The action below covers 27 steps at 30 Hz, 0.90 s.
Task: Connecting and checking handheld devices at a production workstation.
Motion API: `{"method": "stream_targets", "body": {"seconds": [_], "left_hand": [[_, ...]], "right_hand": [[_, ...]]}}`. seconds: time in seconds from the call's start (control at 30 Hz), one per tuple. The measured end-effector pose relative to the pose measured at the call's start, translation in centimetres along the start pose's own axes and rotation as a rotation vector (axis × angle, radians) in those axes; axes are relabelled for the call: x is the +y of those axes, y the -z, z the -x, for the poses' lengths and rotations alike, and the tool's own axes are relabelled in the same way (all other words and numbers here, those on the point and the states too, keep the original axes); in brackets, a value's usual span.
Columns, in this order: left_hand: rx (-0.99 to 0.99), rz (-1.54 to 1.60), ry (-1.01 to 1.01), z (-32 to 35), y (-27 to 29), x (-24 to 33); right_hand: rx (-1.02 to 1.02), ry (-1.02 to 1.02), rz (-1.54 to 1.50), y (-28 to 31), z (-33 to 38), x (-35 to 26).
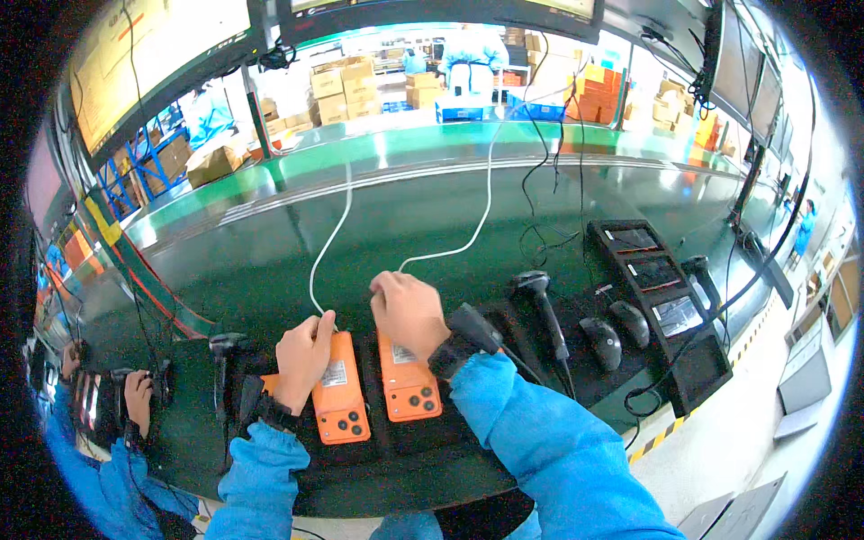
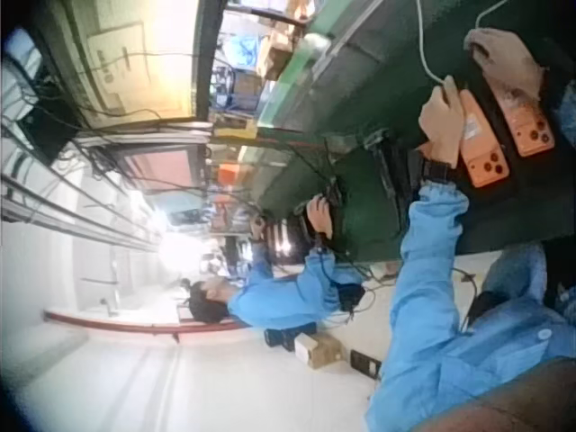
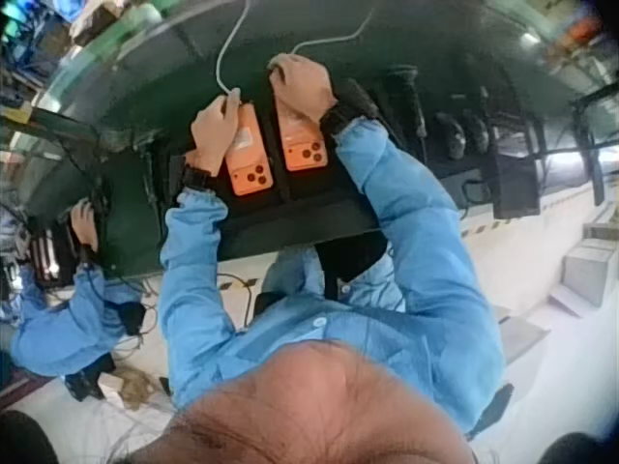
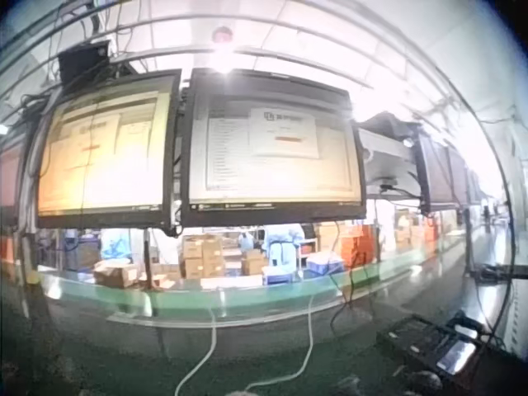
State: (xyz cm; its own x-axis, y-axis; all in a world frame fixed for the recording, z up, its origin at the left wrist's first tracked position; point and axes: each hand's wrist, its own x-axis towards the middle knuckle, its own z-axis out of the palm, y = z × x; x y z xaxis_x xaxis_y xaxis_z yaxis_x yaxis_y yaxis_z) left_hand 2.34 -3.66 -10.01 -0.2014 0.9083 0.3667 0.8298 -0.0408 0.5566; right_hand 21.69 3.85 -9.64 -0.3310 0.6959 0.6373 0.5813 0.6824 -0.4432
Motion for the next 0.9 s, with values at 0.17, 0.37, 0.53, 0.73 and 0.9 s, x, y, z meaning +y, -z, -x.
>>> {"method": "stream_targets", "body": {"seconds": [0.17,0.37,0.53,0.73,0.9], "left_hand": [[0.020,-0.013,-0.097,0.9,0.3,-0.5],[0.009,-0.010,-0.135,2.1,0.1,1.7],[-0.146,0.335,0.112,1.5,1.1,1.0],[-0.616,1.941,0.068,-2.1,1.0,-4.1],[-0.826,2.140,-0.001,-1.3,0.8,-2.3]], "right_hand": [[-0.197,-0.321,0.312,0.9,0.2,2.4],[-0.458,-0.451,0.038,2.1,0.4,1.8],[-0.296,-0.390,-0.256,1.2,0.8,1.2],[-0.271,-0.362,-0.222,2.8,-0.3,-0.1],[-0.226,-0.316,-0.344,1.0,0.7,0.5]]}}
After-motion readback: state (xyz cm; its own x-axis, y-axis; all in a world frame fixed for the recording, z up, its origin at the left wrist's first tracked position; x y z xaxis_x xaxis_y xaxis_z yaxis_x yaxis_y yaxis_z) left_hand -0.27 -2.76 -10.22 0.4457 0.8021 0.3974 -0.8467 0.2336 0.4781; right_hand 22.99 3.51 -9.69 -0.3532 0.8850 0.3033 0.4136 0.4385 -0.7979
